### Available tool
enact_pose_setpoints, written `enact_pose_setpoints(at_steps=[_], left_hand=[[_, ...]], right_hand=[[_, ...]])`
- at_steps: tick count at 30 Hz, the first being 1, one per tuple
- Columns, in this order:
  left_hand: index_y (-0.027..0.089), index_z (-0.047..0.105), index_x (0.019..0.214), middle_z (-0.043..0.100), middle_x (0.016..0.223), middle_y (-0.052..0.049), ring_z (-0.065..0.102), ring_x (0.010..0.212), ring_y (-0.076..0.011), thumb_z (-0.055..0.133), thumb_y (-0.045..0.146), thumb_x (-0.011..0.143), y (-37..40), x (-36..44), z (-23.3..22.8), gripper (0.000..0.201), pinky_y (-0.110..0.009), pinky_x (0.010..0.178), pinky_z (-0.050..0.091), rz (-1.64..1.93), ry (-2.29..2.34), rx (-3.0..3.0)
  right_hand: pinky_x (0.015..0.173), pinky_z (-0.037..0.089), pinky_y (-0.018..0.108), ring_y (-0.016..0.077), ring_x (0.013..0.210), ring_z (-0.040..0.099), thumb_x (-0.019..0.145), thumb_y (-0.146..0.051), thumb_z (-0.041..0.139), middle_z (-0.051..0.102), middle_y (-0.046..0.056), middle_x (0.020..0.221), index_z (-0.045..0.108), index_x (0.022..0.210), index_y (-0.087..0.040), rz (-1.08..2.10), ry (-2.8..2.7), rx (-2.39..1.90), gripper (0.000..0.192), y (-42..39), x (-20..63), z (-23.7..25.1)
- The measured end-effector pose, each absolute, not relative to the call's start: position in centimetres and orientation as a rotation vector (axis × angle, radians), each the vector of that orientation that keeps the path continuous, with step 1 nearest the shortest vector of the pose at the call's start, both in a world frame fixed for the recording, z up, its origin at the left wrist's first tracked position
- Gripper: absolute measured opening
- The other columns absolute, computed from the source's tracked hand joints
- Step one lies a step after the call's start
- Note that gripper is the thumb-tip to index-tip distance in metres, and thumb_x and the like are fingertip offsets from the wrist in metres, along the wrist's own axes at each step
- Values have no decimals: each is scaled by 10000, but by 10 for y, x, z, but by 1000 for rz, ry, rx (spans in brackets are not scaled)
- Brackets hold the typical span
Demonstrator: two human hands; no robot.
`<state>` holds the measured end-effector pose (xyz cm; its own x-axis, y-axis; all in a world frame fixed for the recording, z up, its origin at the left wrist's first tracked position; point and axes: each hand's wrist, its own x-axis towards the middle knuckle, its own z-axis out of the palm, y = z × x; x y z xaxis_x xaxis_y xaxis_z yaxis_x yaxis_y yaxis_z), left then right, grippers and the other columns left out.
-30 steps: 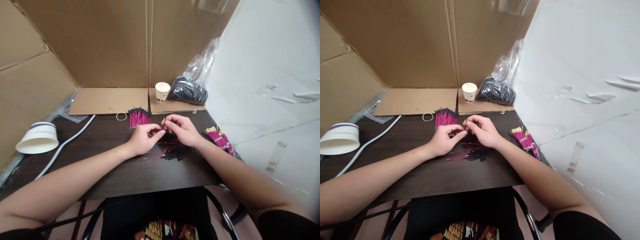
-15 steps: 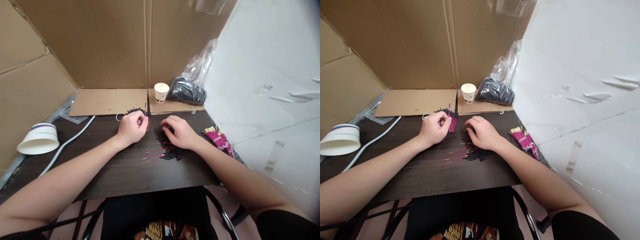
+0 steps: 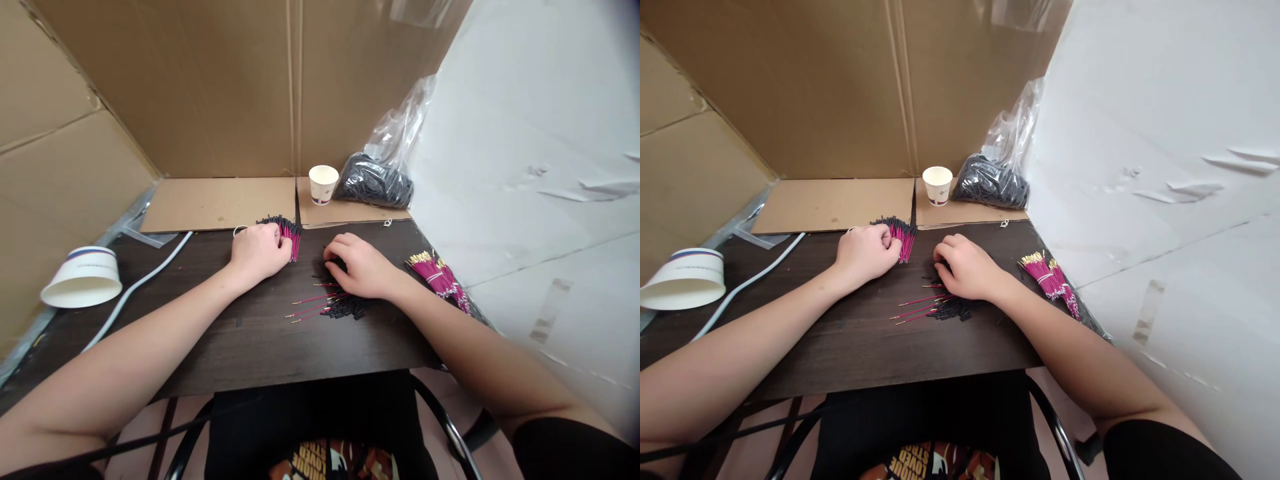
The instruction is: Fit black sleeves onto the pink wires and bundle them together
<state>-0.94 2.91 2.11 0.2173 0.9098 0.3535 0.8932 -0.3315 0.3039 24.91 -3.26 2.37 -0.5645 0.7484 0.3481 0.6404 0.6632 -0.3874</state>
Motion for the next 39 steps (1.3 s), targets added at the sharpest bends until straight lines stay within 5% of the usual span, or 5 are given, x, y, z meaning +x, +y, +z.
enact_pose_setpoints(at_steps=[8,12,17,30,39], left_hand=[[226,562,751,689,744,-64,661,737,-272,658,266,887,21,-5,23,171,-386,695,477,726,1780,2506],[208,608,831,704,844,-83,651,834,-264,610,258,955,10,-3,16,134,-388,745,513,923,1192,2758],[171,717,1000,725,959,-98,666,904,-258,615,297,1012,0,-1,11,162,-373,790,565,738,666,2834],[188,741,970,737,936,-67,682,893,-245,623,254,1034,0,2,4,150,-366,745,548,646,716,2732],[184,670,953,709,946,-81,652,883,-248,598,220,1022,-7,5,10,106,-356,708,525,571,793,2794]], right_hand=[[901,488,405,280,985,582,1002,-133,668,637,115,1024,637,956,-181,252,-2492,-1274,73,-35,249,31],[898,485,403,277,971,580,1025,-133,655,634,114,1020,642,952,-176,260,-2528,-1306,86,-34,249,30],[892,482,398,271,967,584,1040,-134,644,633,105,1006,639,955,-174,280,-2533,-1308,94,-33,250,28],[795,430,315,186,847,571,949,-151,797,629,26,915,666,898,-182,616,-2536,-1071,145,-35,258,44],[891,476,356,241,944,616,1045,-104,645,676,100,1019,714,996,-150,607,-2680,-1053,96,-43,246,40]])
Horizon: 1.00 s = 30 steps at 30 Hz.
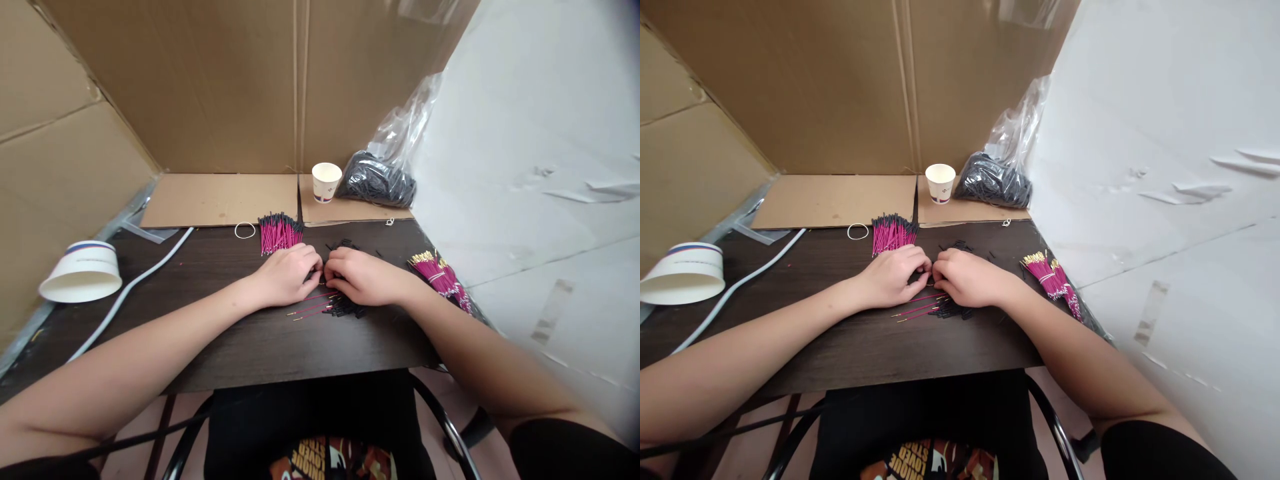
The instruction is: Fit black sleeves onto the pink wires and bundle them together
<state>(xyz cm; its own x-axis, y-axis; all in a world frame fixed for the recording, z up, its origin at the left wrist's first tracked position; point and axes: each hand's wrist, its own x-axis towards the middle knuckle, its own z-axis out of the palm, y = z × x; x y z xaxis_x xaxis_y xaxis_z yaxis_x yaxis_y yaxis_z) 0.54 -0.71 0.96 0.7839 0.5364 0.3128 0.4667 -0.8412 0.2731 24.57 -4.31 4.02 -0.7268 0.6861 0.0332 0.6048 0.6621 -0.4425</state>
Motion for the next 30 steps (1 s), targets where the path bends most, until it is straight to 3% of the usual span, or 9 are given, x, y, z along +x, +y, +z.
enact_pose_setpoints(at_steps=[6,12,16,21,30], left_hand=[[183,637,1004,711,985,-80,653,875,-219,574,189,1028,-9,8,7,67,-362,781,550,849,828,2643],[193,662,998,584,705,22,523,595,-128,642,196,1017,-7,14,3,28,-273,580,447,1157,1006,2147],[180,709,1058,753,896,-61,695,740,-164,714,260,1008,0,17,-4,94,-290,648,565,1233,980,1860],[174,721,1126,793,1026,-89,773,929,-198,757,259,994,5,19,-11,162,-371,889,668,1276,901,1744],[186,704,1164,795,1027,-82,788,953,-210,739,257,1033,-2,17,-7,153,-358,849,647,1234,864,1861]], right_hand=[[925,424,420,292,997,563,1106,-171,531,677,180,1116,665,1059,-129,289,-2836,-1091,148,-50,240,36],[926,412,406,249,938,560,1106,-144,472,674,107,1023,555,1023,-194,420,-2646,-1074,127,-44,246,40],[822,462,350,196,837,596,1105,-169,494,686,40,952,546,1071,-225,550,-2316,-1062,84,-35,252,43],[794,512,338,187,853,654,1086,-221,604,730,36,990,580,1166,-240,518,-2070,-1102,86,-30,256,36],[703,489,306,152,757,615,1072,-200,617,714,20,950,592,1137,-232,513,-2062,-1035,77,-30,255,34]])
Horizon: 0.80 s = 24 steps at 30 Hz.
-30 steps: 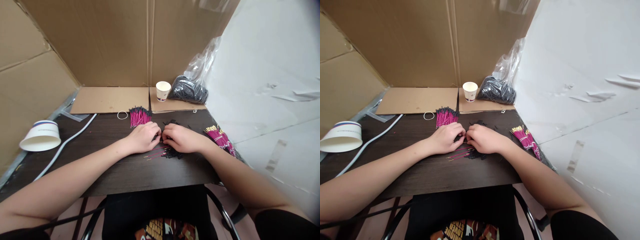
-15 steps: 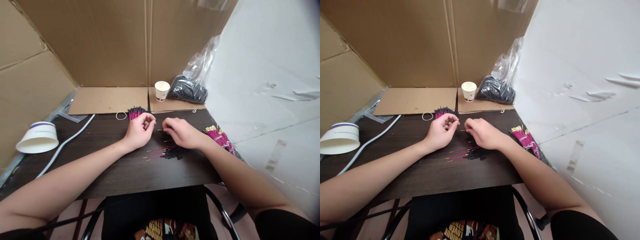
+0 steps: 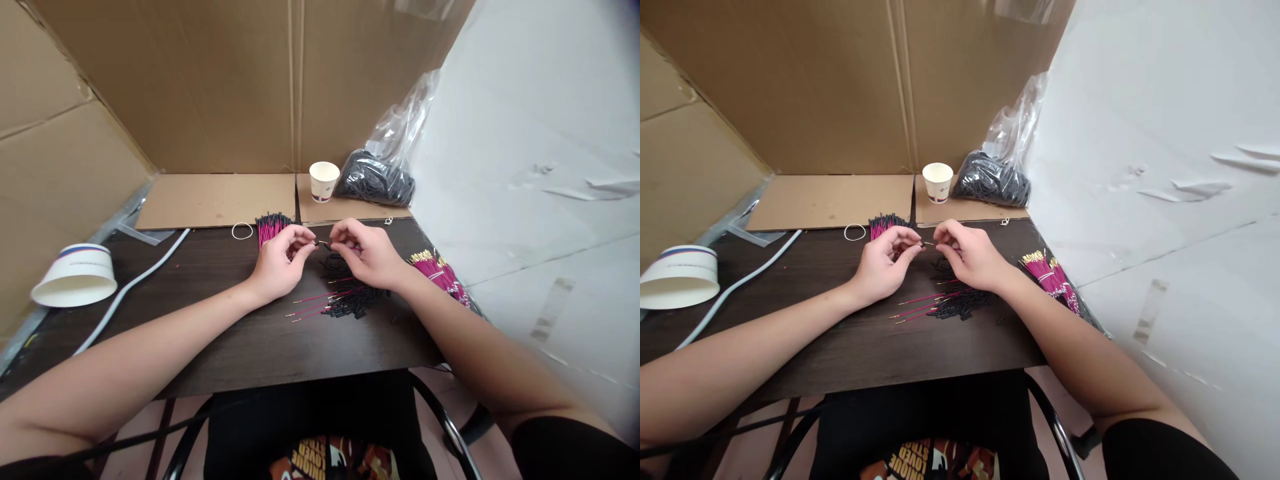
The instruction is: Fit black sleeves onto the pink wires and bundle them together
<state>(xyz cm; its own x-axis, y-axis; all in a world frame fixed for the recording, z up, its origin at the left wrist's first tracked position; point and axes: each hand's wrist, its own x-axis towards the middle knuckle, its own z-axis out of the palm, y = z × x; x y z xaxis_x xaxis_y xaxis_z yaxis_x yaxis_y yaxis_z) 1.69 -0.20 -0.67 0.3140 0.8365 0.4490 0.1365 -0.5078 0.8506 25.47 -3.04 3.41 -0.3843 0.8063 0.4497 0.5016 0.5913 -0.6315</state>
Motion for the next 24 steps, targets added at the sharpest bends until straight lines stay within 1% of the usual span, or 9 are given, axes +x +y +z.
enact_pose_setpoints(at_steps=[4,7,12,15,19,24], left_hand=[[189,702,1154,797,1020,-80,786,936,-208,740,258,1030,-2,17,-6,147,-352,830,643,1239,868,1879],[192,706,1147,803,1018,-78,789,933,-209,741,260,1029,-3,17,-5,141,-345,814,638,1231,881,1907],[196,708,1173,814,1009,-69,782,889,-192,715,257,1045,-5,16,-3,142,-307,732,600,1201,889,1998],[195,698,1193,819,994,-62,761,818,-172,696,238,1048,-7,15,-1,151,-296,703,585,1158,890,2068],[199,684,1196,820,995,-50,758,817,-163,683,172,1027,-9,14,1,172,-305,763,604,1105,877,2157],[199,667,1201,816,985,-48,767,832,-169,678,168,1029,-10,13,0,176,-316,783,608,1088,855,2203]], right_hand=[[700,480,311,151,732,593,1067,-199,608,708,14,922,585,1117,-234,525,-2089,-1059,65,-31,254,36],[713,487,313,154,737,602,1058,-186,601,701,10,908,576,1098,-236,537,-2102,-1047,69,-31,254,37],[757,505,331,179,811,644,1056,-181,582,727,36,977,571,1108,-241,526,-2164,-1068,80,-30,257,37],[793,516,340,192,849,666,1060,-178,577,736,44,1003,572,1112,-241,485,-2194,-1056,82,-29,259,38],[822,517,340,201,886,681,1055,-162,581,737,49,1016,576,1110,-236,422,-2237,-1046,92,-31,260,40],[783,505,320,185,845,671,1035,-141,593,731,35,989,578,1097,-231,444,-2261,-1023,111,-34,257,41]])
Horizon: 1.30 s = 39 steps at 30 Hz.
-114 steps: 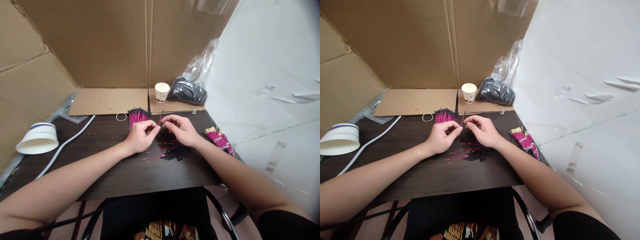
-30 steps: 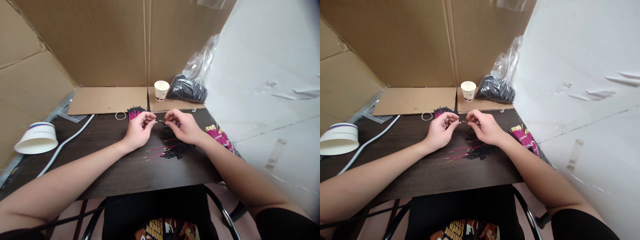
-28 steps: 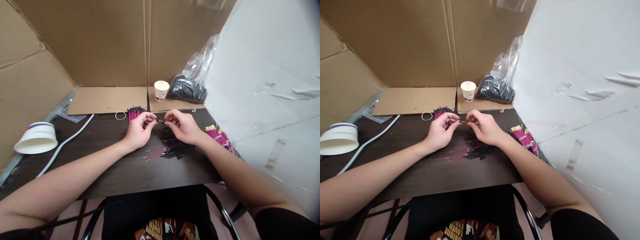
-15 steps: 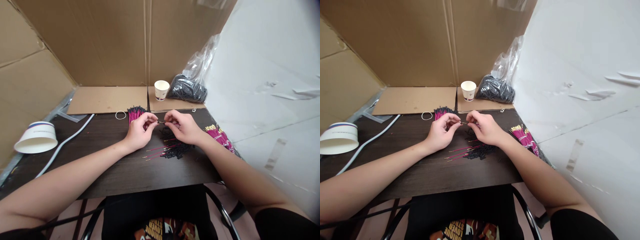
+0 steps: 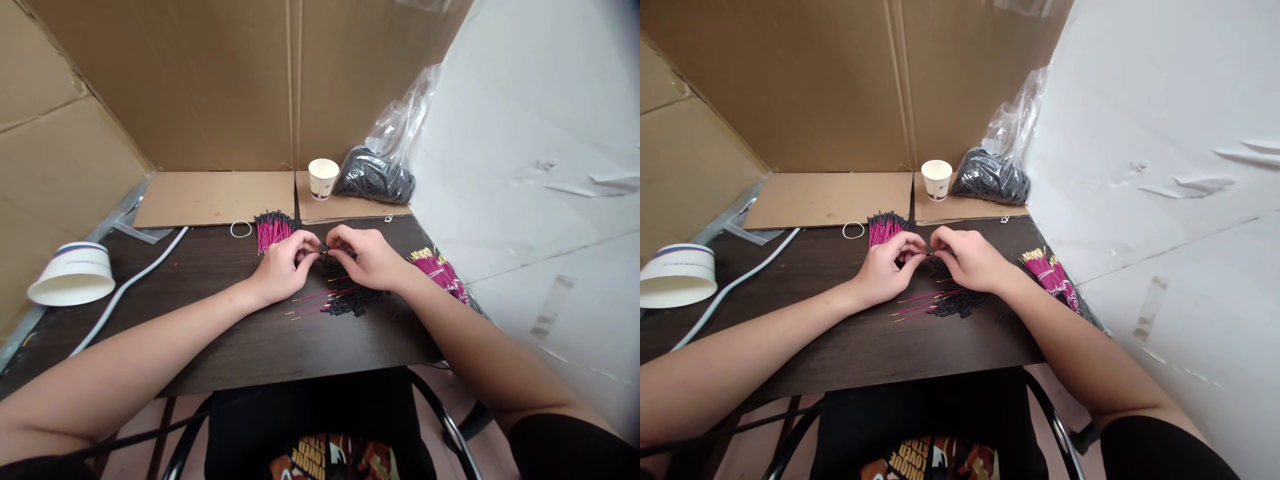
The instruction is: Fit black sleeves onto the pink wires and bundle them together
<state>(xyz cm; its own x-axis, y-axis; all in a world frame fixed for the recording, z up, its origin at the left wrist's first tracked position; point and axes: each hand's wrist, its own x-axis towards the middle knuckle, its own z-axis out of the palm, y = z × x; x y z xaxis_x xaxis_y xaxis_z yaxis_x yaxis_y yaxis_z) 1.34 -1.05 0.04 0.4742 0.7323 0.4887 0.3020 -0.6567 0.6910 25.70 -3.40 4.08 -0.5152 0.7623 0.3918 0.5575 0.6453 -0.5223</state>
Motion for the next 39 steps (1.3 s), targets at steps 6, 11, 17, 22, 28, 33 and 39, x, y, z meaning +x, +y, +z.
enact_pose_setpoints(at_steps=[6,11,17,22,28,33,39], left_hand=[[200,664,1218,818,998,-60,774,836,-179,681,187,1035,-10,13,-3,185,-324,768,614,1096,846,2209],[203,671,1207,816,1025,-70,785,867,-191,679,198,1044,-10,13,-3,163,-332,774,625,1119,844,2224],[201,674,1190,816,1026,-69,785,865,-191,693,208,1048,-11,13,-2,144,-331,778,629,1139,857,2249],[198,677,1188,816,1020,-70,790,874,-194,693,213,1054,-12,13,-2,135,-333,787,638,1137,861,2255],[195,677,1184,815,1031,-67,794,890,-189,685,188,1060,-11,13,-2,124,-320,801,637,1151,851,2266],[199,667,1181,818,1037,-64,804,910,-190,674,173,1064,-11,13,-3,120,-313,809,643,1145,844,2248],[202,658,1190,819,1028,-69,798,894,-195,665,194,1062,-12,14,-3,129,-329,796,640,1124,843,2226]], right_hand=[[782,513,321,178,820,665,1029,-137,595,733,30,976,582,1094,-233,499,-2222,-1027,117,-34,256,37],[772,511,327,176,801,655,1030,-148,597,738,29,958,590,1077,-231,547,-2187,-1036,95,-33,255,36],[768,512,321,175,801,663,1019,-148,606,737,25,936,595,1055,-229,576,-2159,-1055,90,-33,253,36],[762,512,316,167,781,659,1016,-145,610,740,18,929,596,1047,-230,582,-2149,-1048,92,-34,252,37],[760,501,315,170,791,652,1023,-156,605,731,19,914,599,1049,-229,588,-2149,-1062,78,-33,251,36],[746,489,308,165,778,639,1025,-154,615,725,18,904,603,1044,-224,568,-2147,-1009,74,-32,251,34],[727,476,304,152,742,608,1017,-133,619,713,4,884,606,1047,-223,541,-2161,-987,96,-33,251,33]])
